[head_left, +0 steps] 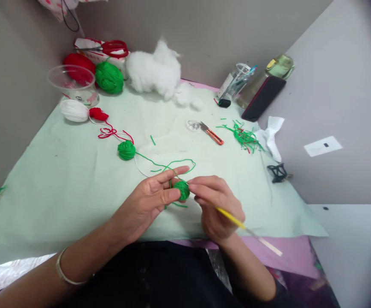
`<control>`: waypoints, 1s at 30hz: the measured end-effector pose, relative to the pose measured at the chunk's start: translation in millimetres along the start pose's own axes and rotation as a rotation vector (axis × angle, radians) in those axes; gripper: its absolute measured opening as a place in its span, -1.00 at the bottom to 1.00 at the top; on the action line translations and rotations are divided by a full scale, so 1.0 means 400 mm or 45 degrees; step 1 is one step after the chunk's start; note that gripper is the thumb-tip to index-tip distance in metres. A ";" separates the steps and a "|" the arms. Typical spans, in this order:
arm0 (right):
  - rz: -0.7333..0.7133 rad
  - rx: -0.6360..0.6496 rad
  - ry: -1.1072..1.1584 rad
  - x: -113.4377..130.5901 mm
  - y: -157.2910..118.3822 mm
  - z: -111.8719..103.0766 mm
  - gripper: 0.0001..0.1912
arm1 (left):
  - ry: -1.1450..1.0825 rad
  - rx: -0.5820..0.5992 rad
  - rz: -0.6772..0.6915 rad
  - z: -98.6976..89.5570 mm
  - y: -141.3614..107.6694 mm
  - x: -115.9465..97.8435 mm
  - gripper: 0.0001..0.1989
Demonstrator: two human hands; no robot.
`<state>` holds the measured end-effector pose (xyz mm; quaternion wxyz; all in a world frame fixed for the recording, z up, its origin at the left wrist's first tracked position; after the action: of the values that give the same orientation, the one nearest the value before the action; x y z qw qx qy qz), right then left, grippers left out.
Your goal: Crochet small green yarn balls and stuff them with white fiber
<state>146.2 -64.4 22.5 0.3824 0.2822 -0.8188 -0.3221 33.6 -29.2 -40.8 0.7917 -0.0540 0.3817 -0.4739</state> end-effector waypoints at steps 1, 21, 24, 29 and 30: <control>0.020 -0.085 0.086 -0.005 0.007 -0.013 -0.63 | 0.020 0.002 0.010 -0.003 0.001 -0.008 -0.50; 0.632 -0.355 1.001 -0.097 -0.016 0.020 -0.84 | 0.441 -0.035 0.069 -0.014 0.003 -0.038 -0.52; 0.419 -0.301 0.727 -0.065 -0.003 0.004 -0.83 | 0.464 -0.073 0.123 -0.007 0.003 -0.038 -0.43; 0.321 -0.231 0.559 -0.053 0.005 0.006 -0.82 | 0.523 -0.163 0.125 -0.014 -0.002 -0.039 -0.37; 0.347 -0.246 0.610 -0.060 0.003 0.009 -0.83 | 0.564 -0.187 0.154 -0.015 -0.005 -0.046 -0.38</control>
<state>156.3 -45.6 10.7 0.6296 0.1999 -0.7012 -0.2684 23.4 -14.1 -34.0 0.7096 0.0167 0.5820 -0.3969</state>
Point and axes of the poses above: each hand's wrist, its own y-axis towards the middle knuckle, its own z-axis out of the palm, x = y × z, the point moved 9 cm from there along y, towards the middle knuckle, and after that the axes turned 14 degrees about -z, right-handed, at the moved point
